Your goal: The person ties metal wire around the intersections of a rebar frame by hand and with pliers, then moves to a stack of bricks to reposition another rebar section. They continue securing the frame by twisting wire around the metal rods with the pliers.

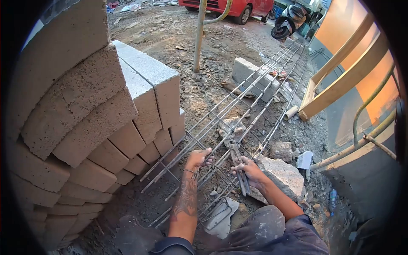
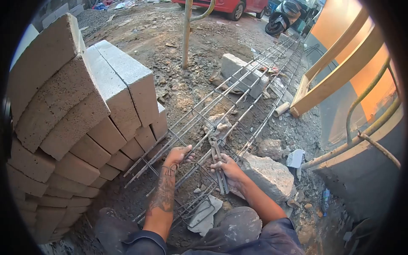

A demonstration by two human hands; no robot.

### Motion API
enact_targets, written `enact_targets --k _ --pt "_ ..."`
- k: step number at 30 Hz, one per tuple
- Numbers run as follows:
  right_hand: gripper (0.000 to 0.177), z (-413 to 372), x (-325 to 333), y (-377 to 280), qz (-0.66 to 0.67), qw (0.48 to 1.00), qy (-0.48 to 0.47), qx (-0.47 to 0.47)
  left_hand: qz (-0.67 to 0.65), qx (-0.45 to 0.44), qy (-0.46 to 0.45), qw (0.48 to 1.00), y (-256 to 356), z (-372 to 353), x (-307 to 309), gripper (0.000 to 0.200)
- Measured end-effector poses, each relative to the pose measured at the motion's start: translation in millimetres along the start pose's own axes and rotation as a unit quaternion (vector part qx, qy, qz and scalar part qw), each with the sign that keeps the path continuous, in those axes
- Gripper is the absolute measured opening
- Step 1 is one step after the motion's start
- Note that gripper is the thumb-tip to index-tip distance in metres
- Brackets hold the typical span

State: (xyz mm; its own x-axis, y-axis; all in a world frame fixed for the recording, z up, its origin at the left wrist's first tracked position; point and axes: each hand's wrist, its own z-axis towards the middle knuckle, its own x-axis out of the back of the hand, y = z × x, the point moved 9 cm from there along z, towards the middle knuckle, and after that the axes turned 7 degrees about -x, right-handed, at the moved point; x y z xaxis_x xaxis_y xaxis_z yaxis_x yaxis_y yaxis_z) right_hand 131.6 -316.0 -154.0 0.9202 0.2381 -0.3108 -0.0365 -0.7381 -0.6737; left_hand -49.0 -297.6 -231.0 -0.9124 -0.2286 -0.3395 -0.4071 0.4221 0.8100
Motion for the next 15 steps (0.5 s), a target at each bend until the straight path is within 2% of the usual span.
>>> enact_targets --k 1,6,8,10,12,15 --pt "0.03 -15 8 8 0.012 1.0 0.0 -0.021 -0.02 0.023 0.012 0.999 -3 -3 -1 0.033" --pt "0.022 -66 29 38 -0.001 0.996 0.028 -0.085 -0.012 0.022 0.004 1.0 -6 -1 -3 0.034" --pt "0.019 -77 39 49 -0.06 0.986 0.084 -0.127 -0.023 0.012 0.012 1.0 -3 -3 -3 0.033" --pt "0.017 -86 38 52 -0.051 0.987 0.083 -0.127 -0.022 0.008 0.013 1.0 0 -6 -3 0.033" --pt "0.016 -93 34 57 0.012 0.988 0.053 -0.148 0.009 0.019 0.008 1.0 1 -6 -4 0.033" --pt "0.014 -99 35 56 -0.006 0.988 0.025 -0.151 0.004 0.019 0.017 1.0 4 -9 -3 0.032"
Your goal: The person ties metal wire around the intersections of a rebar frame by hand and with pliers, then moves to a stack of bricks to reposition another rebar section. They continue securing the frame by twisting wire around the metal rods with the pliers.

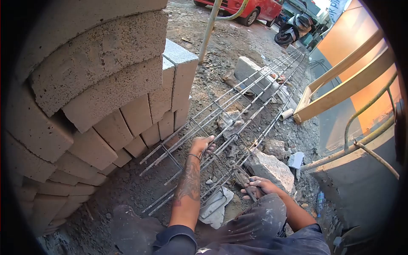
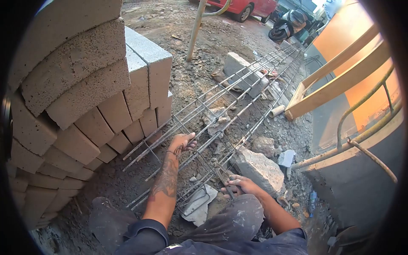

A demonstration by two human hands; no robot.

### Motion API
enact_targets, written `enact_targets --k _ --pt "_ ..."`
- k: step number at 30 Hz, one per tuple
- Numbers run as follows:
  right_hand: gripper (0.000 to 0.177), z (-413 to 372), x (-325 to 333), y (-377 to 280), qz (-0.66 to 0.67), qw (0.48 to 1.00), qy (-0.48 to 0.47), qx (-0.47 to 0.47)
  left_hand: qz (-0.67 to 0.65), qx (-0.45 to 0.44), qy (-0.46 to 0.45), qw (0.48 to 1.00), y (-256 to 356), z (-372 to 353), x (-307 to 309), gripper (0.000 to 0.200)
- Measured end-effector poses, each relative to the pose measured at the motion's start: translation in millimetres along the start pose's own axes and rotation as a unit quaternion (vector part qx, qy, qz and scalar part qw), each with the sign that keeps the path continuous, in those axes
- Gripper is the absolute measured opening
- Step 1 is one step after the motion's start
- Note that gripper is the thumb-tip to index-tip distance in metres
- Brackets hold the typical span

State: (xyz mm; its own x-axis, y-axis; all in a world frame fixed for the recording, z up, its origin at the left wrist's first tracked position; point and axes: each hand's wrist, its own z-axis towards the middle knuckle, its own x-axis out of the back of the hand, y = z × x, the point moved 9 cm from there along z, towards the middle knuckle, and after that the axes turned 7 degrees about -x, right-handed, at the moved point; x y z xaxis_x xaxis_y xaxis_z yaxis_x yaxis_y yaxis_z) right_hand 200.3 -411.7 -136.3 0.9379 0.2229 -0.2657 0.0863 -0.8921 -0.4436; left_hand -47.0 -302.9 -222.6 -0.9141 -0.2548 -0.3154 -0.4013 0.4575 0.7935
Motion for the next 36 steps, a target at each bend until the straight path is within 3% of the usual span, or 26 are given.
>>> enact_targets --k 3,5,16,17,19,23,24,26,30,35,36 --pt "0.02 0 -3 -6 -0.048 0.998 -0.043 -0.006 0.002 0.006 -0.01 1.0 -3 3 -3 0.033" --pt "0.022 -3 -12 -18 -0.136 0.99 -0.046 0.001 0.001 0.001 -0.009 1.0 -9 10 2 0.034" --pt "0.027 25 -47 -61 -0.333 0.942 -0.031 0.034 0.004 -0.014 -0.013 1.0 -7 13 1 0.029" --pt "0.027 27 -47 -65 -0.335 0.941 -0.031 0.037 0.004 -0.017 -0.014 1.0 -7 14 0 0.029" --pt "0.044 33 -45 -69 -0.277 0.96 -0.045 0.024 -0.004 -0.021 -0.015 1.0 -9 17 0 0.03" --pt "0.04 34 -53 -69 -0.245 0.968 -0.058 -0.005 -0.01 -0.037 -0.015 0.999 -11 16 1 0.029" --pt "0.023 31 -56 -69 -0.271 0.961 -0.058 0.002 -0.023 -0.018 -0.018 0.999 -12 16 0 0.03" --pt "0.021 27 -62 -61 -0.211 0.973 -0.094 -0.015 -0.019 -0.023 -0.007 1.0 -13 19 1 0.03" --pt "0.031 24 -72 -50 -0.172 0.977 -0.121 -0.037 0.005 -0.031 0.002 1.0 -4 9 4 0.031" --pt "0.032 22 -79 -49 -0.215 0.969 -0.116 -0.038 0.007 -0.015 -0.013 1.0 -8 9 1 0.031" --pt "0.04 23 -79 -48 -0.224 0.966 -0.122 -0.037 0.008 -0.015 -0.015 1.0 -6 8 0 0.031"
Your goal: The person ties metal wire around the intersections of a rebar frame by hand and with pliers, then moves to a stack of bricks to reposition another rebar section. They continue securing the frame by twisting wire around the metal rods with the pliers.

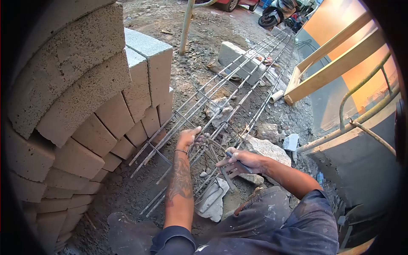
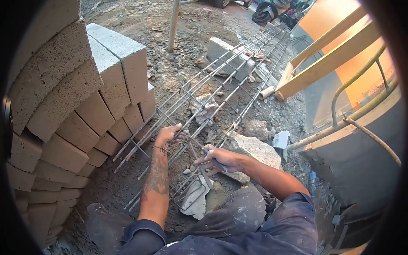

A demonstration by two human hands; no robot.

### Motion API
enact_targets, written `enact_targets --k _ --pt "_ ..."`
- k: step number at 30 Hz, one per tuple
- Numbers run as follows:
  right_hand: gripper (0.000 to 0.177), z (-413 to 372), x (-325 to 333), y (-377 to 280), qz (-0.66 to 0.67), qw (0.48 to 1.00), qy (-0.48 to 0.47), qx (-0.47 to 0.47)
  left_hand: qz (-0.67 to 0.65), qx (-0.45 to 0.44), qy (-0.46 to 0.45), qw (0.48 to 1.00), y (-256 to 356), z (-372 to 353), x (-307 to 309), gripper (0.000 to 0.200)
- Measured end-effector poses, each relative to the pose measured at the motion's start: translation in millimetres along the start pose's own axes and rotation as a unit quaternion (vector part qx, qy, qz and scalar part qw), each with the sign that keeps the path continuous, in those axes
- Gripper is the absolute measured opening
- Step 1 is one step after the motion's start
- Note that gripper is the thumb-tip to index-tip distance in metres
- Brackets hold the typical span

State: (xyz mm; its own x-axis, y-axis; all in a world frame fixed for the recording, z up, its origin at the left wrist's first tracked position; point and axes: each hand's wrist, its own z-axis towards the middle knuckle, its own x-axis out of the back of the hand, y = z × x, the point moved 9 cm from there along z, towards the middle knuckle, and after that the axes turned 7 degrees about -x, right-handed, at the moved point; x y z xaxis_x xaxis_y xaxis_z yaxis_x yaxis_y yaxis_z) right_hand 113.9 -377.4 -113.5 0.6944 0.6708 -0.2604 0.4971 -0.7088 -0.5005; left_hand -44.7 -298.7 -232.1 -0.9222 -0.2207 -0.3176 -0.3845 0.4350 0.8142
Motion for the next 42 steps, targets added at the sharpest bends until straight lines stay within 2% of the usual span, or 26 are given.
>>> enact_targets --k 1,5,6,7,9,11,13,15,17,19,24,27,33,35,38,40,41,42 --pt "0.049 1 0 1 -0.009 1.0 -0.006 0.0 -0.008 0.003 0.0 1.0 0 -2 0 0.03" --pt "0.051 3 1 -2 -0.023 1.0 -0.005 0.007 0.015 -0.006 -0.013 1.0 -5 8 4 0.029" --pt "0.044 0 -2 -6 -0.031 0.999 -0.011 0.009 0.007 -0.061 -0.036 0.997 -45 65 15 0.029" --pt "0.038 0 -4 -9 -0.04 0.999 -0.02 0.009 0.006 -0.055 -0.036 0.998 -37 56 10 0.029" --pt "0.043 -1 -3 -13 -0.06 0.998 -0.012 0.01 -0.046 -0.016 -0.041 0.998 -13 21 -3 0.028" --pt "0.045 -2 0 -15 -0.037 0.999 -0.019 0.002 -0.007 -0.037 0.005 0.999 -14 22 6 0.029" --pt "0.038 -2 3 -16 -0.019 1.0 -0.014 0.008 -0.022 -0.033 0.01 0.999 1 2 2 0.032" --pt "0.035 1 5 -15 -0.028 0.999 -0.024 0.004 0.018 -0.042 0.011 0.999 -10 24 7 0.034" --pt "0.034 0 3 -15 0.019 0.999 -0.044 0.014 0.008 -0.03 0.01 0.999 -23 33 6 0.034" --pt "0.037 5 5 -13 0.021 0.998 -0.05 0.01 -0.022 -0.067 0.048 0.996 -18 33 9 0.036" --pt "0.043 10 9 -16 0.0 1.0 -0.018 0.007 0.014 -0.057 0.054 0.997 -23 39 11 0.034" --pt "0.047 9 13 -20 -0.04 0.999 0.014 -0.003 -0.027 -0.062 0.051 0.996 -16 30 7 0.034" --pt "0.049 7 15 -36 -0.068 0.997 0.013 -0.033 -0.07 -0.062 0.048 0.994 -18 31 8 0.034" --pt "0.044 7 16 -39 -0.056 0.997 0.027 -0.036 -0.047 -0.075 0.056 0.995 -18 34 10 0.034" --pt "0.049 10 21 -39 -0.058 0.996 0.05 -0.043 -0.041 -0.075 0.068 0.994 -13 26 11 0.035" --pt "0.036 7 21 -43 -0.078 0.992 0.1 -0.029 -0.058 -0.064 0.072 0.994 -11 22 11 0.036" --pt "0.036 6 21 -42 -0.079 0.991 0.1 -0.028 -0.043 -0.062 0.076 0.994 -12 24 12 0.036" --pt "0.027 7 23 -41 -0.083 0.991 0.102 -0.024 -0.029 -0.06 0.08 0.995 -13 26 13 0.037"
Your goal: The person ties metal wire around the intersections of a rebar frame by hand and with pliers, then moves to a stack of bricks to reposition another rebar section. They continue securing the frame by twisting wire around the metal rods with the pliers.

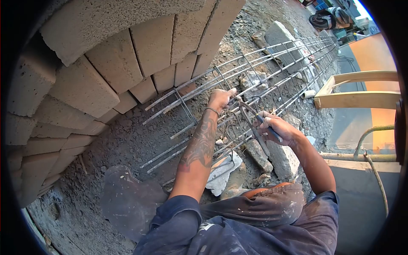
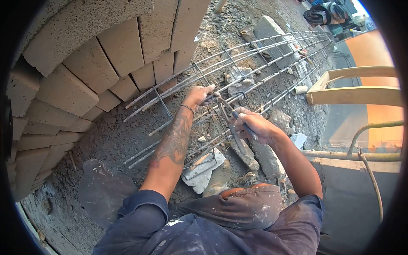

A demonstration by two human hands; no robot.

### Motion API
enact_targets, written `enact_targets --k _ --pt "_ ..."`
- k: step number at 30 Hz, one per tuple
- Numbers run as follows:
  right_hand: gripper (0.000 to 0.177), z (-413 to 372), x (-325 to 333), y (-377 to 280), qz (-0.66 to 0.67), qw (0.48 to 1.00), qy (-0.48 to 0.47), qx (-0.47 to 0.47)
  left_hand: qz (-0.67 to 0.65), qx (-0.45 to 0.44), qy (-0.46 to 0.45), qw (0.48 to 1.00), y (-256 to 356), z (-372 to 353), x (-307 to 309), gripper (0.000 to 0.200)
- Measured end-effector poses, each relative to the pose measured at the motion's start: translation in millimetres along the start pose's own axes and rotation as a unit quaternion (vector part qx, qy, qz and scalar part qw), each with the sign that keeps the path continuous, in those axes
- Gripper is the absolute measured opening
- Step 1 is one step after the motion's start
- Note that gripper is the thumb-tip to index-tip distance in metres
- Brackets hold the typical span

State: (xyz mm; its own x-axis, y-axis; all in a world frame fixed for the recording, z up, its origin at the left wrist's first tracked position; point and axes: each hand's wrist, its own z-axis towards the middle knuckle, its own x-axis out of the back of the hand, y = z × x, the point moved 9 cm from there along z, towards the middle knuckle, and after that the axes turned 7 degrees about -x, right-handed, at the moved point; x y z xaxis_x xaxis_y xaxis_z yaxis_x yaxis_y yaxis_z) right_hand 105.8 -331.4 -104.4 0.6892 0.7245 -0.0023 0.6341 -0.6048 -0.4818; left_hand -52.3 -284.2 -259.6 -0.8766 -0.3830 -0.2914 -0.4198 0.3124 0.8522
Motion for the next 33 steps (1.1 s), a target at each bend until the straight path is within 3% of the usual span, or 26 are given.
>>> enact_targets --k 1,3,5,9,13,14,15,16,17,19,21,22,23,24,25,26,28,31,32,33 --pt "0.019 1 1 2 -0.004 1.0 0.003 0.005 -0.001 -0.001 0.001 1.0 -1 2 0 0.037" --pt "0.018 4 3 2 0.03 0.999 0.001 0.03 0.031 0.006 -0.006 0.999 -2 4 -1 0.037" --pt "0.028 1 5 1 -0.001 1.0 0.005 0.03 0.045 0.007 -0.004 0.999 -2 5 -1 0.037" --pt "0.028 -4 3 0 -0.023 0.999 0.02 0.016 0.079 0.006 0.007 0.997 1 5 0 0.037" --pt "0.017 -15 0 -12 -0.175 0.983 0.051 -0.016 0.092 0.007 0.006 0.996 2 4 0 0.037" --pt "0.018 -20 1 -32 -0.356 0.925 0.118 0.061 0.098 0.012 0.009 0.995 4 1 -1 0.037" --pt "0.02 -29 -6 -51 -0.521 0.824 0.179 0.135 0.098 0.01 0.008 0.995 3 3 -1 0.037" --pt "0.02 -36 -16 -56 -0.601 0.758 0.2 0.154 0.102 0.0 0.007 0.995 2 6 -1 0.037" --pt "0.02 -36 -18 -57 -0.601 0.758 0.202 0.154 0.105 -0.008 0.005 0.994 7 2 -2 0.036" --pt "0.02 -34 -24 -59 -0.706 0.653 0.229 0.151 0.088 -0.007 0.003 0.996 15 -5 -4 0.035" --pt "0.021 -31 -21 -58 -0.728 0.628 0.239 0.138 0.299 -0.05 0.104 0.947 50 -31 11 0.033" --pt "0.021 -33 -20 -60 -0.739 0.605 0.251 0.159 0.35 -0.209 0.213 0.888 97 -68 11 0.034" --pt "0.021 -36 -19 -62 -0.749 0.582 0.262 0.177 0.386 -0.356 0.313 0.791 131 -110 0 0.038" --pt "0.024 -36 -19 -62 -0.763 0.57 0.255 0.168 0.301 -0.473 0.169 0.811 137 -111 -35 0.04" --pt "0.024 -37 -17 -62 -0.763 0.57 0.255 0.167 0.204 -0.57 0.017 0.796 140 -121 -63 0.043" --pt "0.024 -39 -17 -63 -0.754 0.578 0.259 0.173 0.205 -0.569 0.013 0.796 139 -122 -65 0.043" --pt "0.025 -40 -16 -65 -0.738 0.602 0.262 0.157 0.312 -0.539 -0.215 0.752 118 -124 -108 0.028" --pt "0.023 -31 -11 -63 -0.724 0.608 0.281 0.167 0.387 -0.497 -0.179 0.756 101 -103 -127 0.018" --pt "0.026 -37 -17 -70 -0.705 0.622 0.278 0.197 0.379 -0.548 -0.094 0.739 106 -104 -121 0.016" --pt "0.026 -36 -11 -74 -0.705 0.621 0.279 0.198 0.38 -0.55 -0.093 0.738 102 -98 -122 0.016"
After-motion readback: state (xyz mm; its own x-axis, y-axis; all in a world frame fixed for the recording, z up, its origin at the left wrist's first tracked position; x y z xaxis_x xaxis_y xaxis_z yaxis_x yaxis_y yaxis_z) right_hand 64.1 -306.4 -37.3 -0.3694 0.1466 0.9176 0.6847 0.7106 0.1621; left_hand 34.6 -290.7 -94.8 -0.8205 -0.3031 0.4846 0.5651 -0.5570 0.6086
